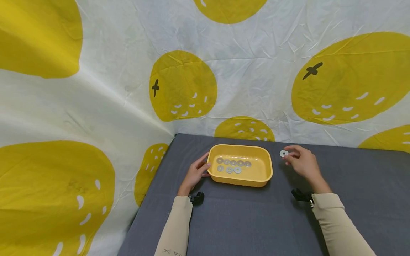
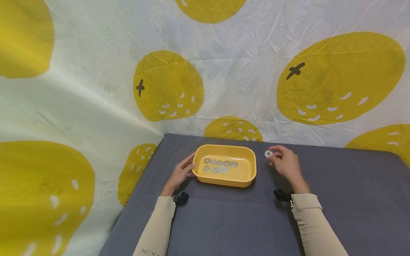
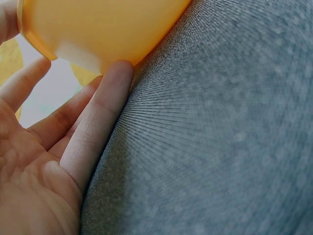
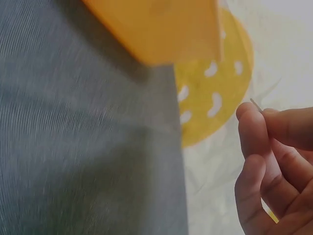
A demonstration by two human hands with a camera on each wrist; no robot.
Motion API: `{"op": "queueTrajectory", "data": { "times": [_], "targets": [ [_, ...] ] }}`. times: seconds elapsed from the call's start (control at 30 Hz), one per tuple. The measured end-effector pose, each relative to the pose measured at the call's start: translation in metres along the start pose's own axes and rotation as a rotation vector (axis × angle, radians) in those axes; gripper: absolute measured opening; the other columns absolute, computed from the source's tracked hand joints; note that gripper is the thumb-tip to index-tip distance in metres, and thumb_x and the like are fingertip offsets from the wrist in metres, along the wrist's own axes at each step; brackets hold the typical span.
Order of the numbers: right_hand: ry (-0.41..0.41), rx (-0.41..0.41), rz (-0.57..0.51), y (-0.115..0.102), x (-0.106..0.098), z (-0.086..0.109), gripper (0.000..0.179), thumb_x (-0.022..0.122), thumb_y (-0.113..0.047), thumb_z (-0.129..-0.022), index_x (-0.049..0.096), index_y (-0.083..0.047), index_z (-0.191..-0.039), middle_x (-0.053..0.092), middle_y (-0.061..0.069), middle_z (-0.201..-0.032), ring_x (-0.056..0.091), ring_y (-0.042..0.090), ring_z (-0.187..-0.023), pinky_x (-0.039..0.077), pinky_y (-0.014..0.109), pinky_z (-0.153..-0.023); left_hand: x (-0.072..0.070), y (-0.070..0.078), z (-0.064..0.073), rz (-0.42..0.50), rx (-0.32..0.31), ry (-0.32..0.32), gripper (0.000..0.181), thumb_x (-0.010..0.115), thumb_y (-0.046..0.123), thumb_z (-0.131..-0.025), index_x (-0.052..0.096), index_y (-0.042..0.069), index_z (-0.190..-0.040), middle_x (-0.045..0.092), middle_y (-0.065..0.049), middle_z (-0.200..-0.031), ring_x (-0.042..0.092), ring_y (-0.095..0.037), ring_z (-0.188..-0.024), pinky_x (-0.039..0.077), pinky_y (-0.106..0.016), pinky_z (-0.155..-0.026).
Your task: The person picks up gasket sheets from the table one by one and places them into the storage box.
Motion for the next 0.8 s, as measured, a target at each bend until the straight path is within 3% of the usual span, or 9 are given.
{"op": "queueTrajectory", "data": {
  "times": [0.27,0.57,0.8],
  "targets": [
    [-0.050,-0.032,-0.034,-0.024,0.007,0.004,0.031,0.063,-0.015,-0.103,0.063,-0.005,-0.132,0.077,0.019,-0.106,0.074,0.030,-0.082,0.050,0.026,-0.057,0.001,0.001,0.000,-0.001,0.000,0.002,0.059,0.062,0.022,-0.104,0.041,0.022,-0.159,0.062,-0.028,-0.130,0.065,-0.033,-0.112,0.063,-0.042,-0.089],
    [-0.075,-0.091,-0.049,-0.045,0.021,0.006,0.031,0.067,-0.015,-0.101,0.064,-0.006,-0.130,0.077,0.018,-0.105,0.072,0.027,-0.079,0.050,0.027,-0.057,0.001,0.002,0.001,0.002,0.003,-0.007,0.060,0.063,0.025,-0.104,0.040,0.022,-0.159,0.061,-0.028,-0.130,0.067,-0.027,-0.108,0.062,-0.044,-0.091],
    [-0.105,-0.134,-0.053,-0.059,0.040,0.008,0.030,0.069,-0.013,-0.098,0.067,-0.006,-0.127,0.077,0.017,-0.097,0.069,0.029,-0.078,0.050,0.027,-0.060,0.001,0.002,0.001,0.012,-0.001,-0.007,0.059,0.062,0.024,-0.104,0.041,0.023,-0.159,0.060,-0.029,-0.131,0.064,-0.038,-0.114,0.063,-0.043,-0.090]
  ]
}}
Point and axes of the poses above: each hand's wrist, its own z-axis away from the middle knuckle, its own x-axis out of the palm, y = z × x, the point moved 3 cm from there along -z, towards the middle knuckle
